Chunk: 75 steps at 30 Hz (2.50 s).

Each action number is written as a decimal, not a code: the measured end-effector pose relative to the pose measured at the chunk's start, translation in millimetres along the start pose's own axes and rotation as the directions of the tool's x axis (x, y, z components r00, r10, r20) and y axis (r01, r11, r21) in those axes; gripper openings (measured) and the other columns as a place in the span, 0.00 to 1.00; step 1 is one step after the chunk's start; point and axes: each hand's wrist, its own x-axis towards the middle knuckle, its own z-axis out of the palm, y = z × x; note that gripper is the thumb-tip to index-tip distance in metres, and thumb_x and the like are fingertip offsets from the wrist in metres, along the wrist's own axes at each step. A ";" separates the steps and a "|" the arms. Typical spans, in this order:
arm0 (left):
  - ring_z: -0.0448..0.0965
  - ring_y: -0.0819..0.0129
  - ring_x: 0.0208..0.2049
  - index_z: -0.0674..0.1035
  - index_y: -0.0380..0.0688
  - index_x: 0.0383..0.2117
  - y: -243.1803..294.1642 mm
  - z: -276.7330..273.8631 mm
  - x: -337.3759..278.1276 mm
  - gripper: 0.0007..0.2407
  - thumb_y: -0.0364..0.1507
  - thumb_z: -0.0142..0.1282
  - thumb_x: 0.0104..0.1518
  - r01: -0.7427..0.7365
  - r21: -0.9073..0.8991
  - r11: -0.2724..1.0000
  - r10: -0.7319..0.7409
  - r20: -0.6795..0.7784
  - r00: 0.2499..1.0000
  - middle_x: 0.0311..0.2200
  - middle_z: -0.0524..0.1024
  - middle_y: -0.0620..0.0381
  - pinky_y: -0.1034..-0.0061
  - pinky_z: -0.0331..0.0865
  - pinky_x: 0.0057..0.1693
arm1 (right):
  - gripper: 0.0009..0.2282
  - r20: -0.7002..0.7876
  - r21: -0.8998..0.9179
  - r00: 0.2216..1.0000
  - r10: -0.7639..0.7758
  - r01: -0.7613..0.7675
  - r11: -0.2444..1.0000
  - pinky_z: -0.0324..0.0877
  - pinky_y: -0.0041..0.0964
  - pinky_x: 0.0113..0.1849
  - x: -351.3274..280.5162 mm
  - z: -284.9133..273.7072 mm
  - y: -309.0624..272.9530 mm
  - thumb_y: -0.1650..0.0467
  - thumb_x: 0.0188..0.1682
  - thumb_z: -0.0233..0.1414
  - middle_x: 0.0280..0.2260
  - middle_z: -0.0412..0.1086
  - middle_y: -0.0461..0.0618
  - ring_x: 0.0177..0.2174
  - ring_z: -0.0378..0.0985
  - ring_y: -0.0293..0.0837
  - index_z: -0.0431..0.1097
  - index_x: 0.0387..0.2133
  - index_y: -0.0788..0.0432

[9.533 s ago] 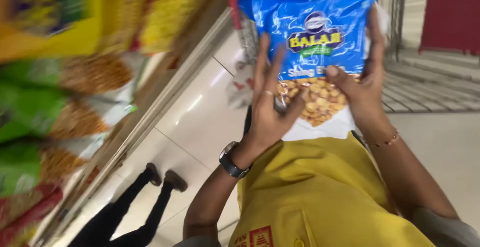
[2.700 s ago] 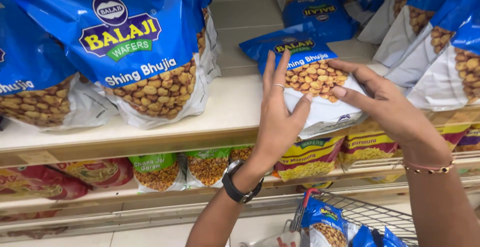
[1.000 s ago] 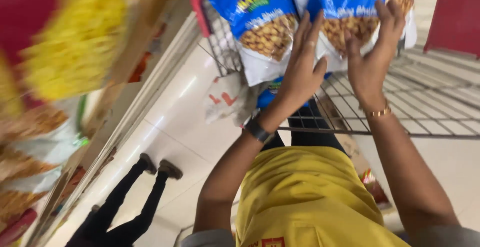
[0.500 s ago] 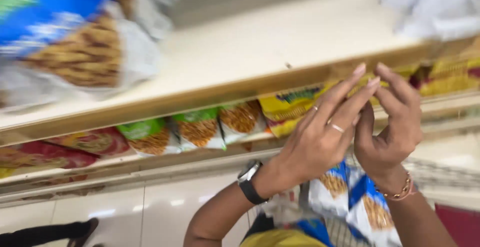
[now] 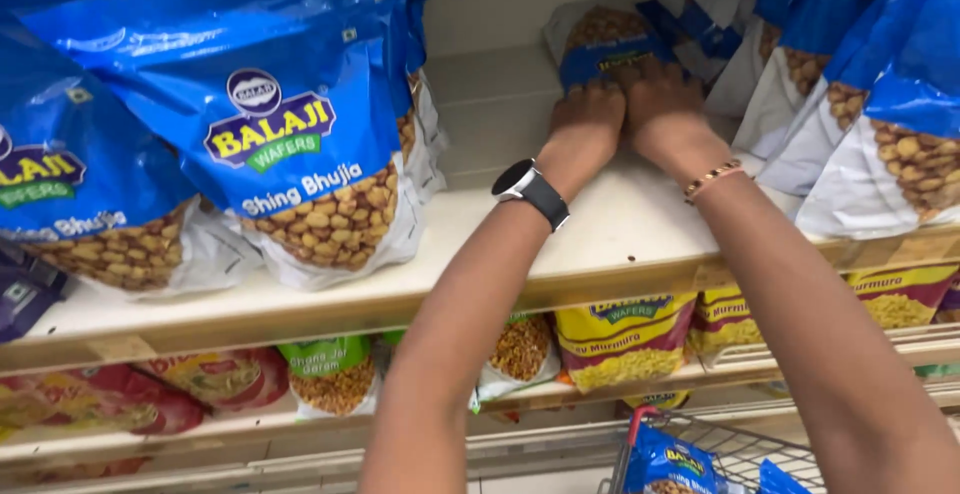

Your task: Removing snack packages from a store shelf and wiping the shelf clean with a cloth.

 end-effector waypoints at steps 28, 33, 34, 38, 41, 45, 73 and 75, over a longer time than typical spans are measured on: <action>0.81 0.55 0.43 0.81 0.33 0.41 86.3 -176.4 -102.9 0.15 0.28 0.56 0.48 -0.047 0.213 0.976 -0.003 0.225 0.974 0.40 0.80 0.42 0.64 0.73 0.50 | 0.17 -0.071 -0.191 0.980 -0.185 0.168 0.967 0.60 0.57 0.51 -127.4 -89.0 -89.9 0.68 0.44 0.56 0.42 0.74 0.50 0.41 0.74 0.52 0.74 0.48 0.53; 0.76 0.51 0.51 0.77 0.27 0.48 89.2 -191.2 -136.1 0.19 0.26 0.56 0.50 -0.008 0.037 0.999 0.003 0.150 0.989 0.46 0.76 0.40 0.62 0.71 0.58 | 0.15 -0.144 -0.167 0.977 -0.158 0.133 0.977 0.61 0.55 0.53 -148.8 -94.4 -101.5 0.69 0.45 0.58 0.41 0.72 0.49 0.44 0.70 0.53 0.74 0.46 0.54; 0.75 0.50 0.53 0.75 0.29 0.51 86.1 -191.0 -139.7 0.19 0.26 0.55 0.52 0.027 -0.096 0.995 -0.014 0.132 0.991 0.48 0.75 0.41 0.60 0.70 0.59 | 0.16 -0.161 -0.158 0.975 -0.151 0.125 0.979 0.62 0.55 0.52 -148.9 -94.8 -102.0 0.69 0.42 0.59 0.41 0.72 0.49 0.44 0.70 0.53 0.75 0.45 0.56; 0.73 0.46 0.58 0.71 0.36 0.63 75.5 -190.4 -153.4 0.22 0.25 0.51 0.59 0.132 -0.387 0.913 -0.106 0.088 0.990 0.54 0.72 0.41 0.59 0.69 0.65 | 0.15 -0.129 -0.087 0.983 -0.131 0.121 0.989 0.65 0.53 0.43 -139.1 -100.4 -94.6 0.65 0.40 0.62 0.36 0.72 0.53 0.39 0.70 0.56 0.77 0.38 0.58; 0.66 0.31 0.64 0.65 0.29 0.65 76.0 -192.3 -141.2 0.26 0.36 0.53 0.66 0.212 -0.462 0.861 -0.255 -0.031 0.966 0.60 0.68 0.26 0.54 0.65 0.66 | 0.11 -0.056 0.123 0.998 0.010 -0.003 0.992 0.67 0.46 0.41 -132.5 -101.3 -63.8 0.62 0.53 0.61 0.35 0.72 0.53 0.37 0.72 0.54 0.76 0.42 0.54; 0.67 0.26 0.62 0.62 0.27 0.67 80.0 -177.5 -137.1 0.34 0.45 0.53 0.63 0.288 -0.389 0.875 -0.308 0.013 0.951 0.55 0.69 0.21 0.51 0.65 0.65 | 0.15 -0.141 -0.059 0.990 -0.005 -0.004 0.998 0.70 0.48 0.44 -107.0 -107.4 -44.4 0.62 0.54 0.62 0.40 0.74 0.61 0.40 0.74 0.60 0.75 0.45 0.62; 0.70 0.66 0.63 0.54 0.35 0.71 249.6 -147.1 -358.1 0.34 0.21 0.62 0.60 0.761 -0.378 -0.528 0.092 0.865 0.493 0.63 0.68 0.49 0.68 0.69 0.68 | 0.51 0.539 0.702 0.574 0.616 -0.711 0.048 0.68 0.47 0.56 -514.6 -113.2 -43.4 0.78 0.34 0.64 0.66 0.51 0.64 0.61 0.63 0.51 0.36 0.71 0.57; 0.71 0.66 0.62 0.55 0.36 0.70 270.7 -111.9 -398.4 0.33 0.21 0.62 0.59 0.834 -0.286 -0.472 0.137 0.911 0.390 0.62 0.68 0.49 0.68 0.70 0.66 | 0.56 0.676 0.593 0.493 0.547 -0.805 -0.008 0.63 0.49 0.59 -549.3 -86.3 -29.7 0.78 0.31 0.64 0.70 0.44 0.62 0.64 0.55 0.54 0.32 0.74 0.56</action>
